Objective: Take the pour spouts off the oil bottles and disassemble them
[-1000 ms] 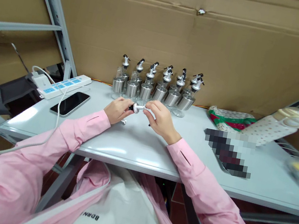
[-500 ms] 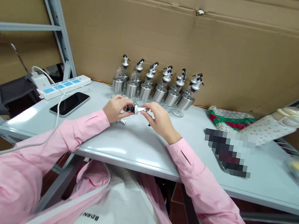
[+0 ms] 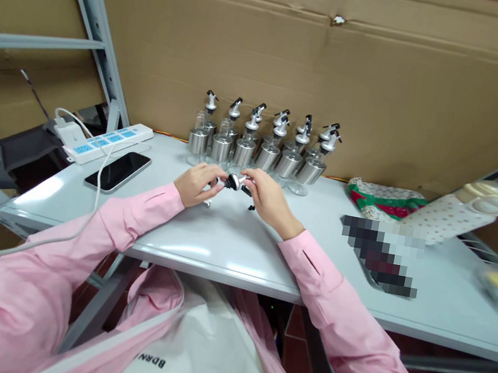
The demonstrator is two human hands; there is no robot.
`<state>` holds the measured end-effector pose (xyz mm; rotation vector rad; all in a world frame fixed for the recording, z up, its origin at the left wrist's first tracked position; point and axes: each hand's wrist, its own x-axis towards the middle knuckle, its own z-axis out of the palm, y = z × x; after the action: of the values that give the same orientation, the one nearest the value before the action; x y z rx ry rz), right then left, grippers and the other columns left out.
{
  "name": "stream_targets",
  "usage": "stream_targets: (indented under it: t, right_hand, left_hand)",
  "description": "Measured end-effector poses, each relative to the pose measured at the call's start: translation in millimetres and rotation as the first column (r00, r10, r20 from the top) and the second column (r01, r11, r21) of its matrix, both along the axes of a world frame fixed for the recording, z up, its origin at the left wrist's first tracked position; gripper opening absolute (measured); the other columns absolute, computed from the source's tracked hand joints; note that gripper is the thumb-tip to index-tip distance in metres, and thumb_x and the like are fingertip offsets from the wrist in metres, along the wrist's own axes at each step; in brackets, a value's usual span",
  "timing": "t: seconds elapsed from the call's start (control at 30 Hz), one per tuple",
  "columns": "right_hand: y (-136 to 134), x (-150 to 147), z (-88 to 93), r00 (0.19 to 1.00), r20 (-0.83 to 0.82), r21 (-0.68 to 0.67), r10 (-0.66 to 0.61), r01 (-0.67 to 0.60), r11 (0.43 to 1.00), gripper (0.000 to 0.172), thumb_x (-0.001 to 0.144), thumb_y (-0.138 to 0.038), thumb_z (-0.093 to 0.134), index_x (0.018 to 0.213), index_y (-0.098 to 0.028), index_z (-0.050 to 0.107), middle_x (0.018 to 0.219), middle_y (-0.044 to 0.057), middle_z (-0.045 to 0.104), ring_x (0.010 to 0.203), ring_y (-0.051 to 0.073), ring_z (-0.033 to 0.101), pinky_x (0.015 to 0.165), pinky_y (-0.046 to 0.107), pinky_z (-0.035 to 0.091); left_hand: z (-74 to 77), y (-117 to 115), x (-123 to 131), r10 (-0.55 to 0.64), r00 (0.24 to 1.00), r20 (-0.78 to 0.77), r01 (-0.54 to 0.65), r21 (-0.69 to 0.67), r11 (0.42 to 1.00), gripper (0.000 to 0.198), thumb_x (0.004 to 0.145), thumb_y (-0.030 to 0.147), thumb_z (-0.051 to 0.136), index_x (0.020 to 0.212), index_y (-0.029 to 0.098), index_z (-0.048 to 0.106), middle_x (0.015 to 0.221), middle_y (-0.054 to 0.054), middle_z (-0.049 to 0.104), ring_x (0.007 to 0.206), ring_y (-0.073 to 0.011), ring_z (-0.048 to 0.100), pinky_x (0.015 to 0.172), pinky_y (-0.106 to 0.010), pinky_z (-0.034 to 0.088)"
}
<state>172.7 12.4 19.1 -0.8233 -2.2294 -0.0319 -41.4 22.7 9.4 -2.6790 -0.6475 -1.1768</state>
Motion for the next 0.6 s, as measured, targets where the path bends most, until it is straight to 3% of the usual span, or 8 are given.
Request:
stream_targets:
  t: [0.6]
  right_hand:
    - [-1.0,-1.0,-0.2,1.000,-0.009,-0.018,0.010,-0.010,1.000,0.025,0.093,-0.033,0.033,0.101,-0.018,0.050,0.091,0.008,0.059,0.085,0.018,0.055,0.074,0.030,0.043]
  left_hand:
    - [-0.7,0.1,-0.5,-0.027,1.000,0.012,0.027,-0.025,0.999,0.016,0.085,0.023,0.040,0.096,0.015,0.049,0.077,-0.004,0.060,0.071,-0.0150,0.057,0.070,-0.030,0.045]
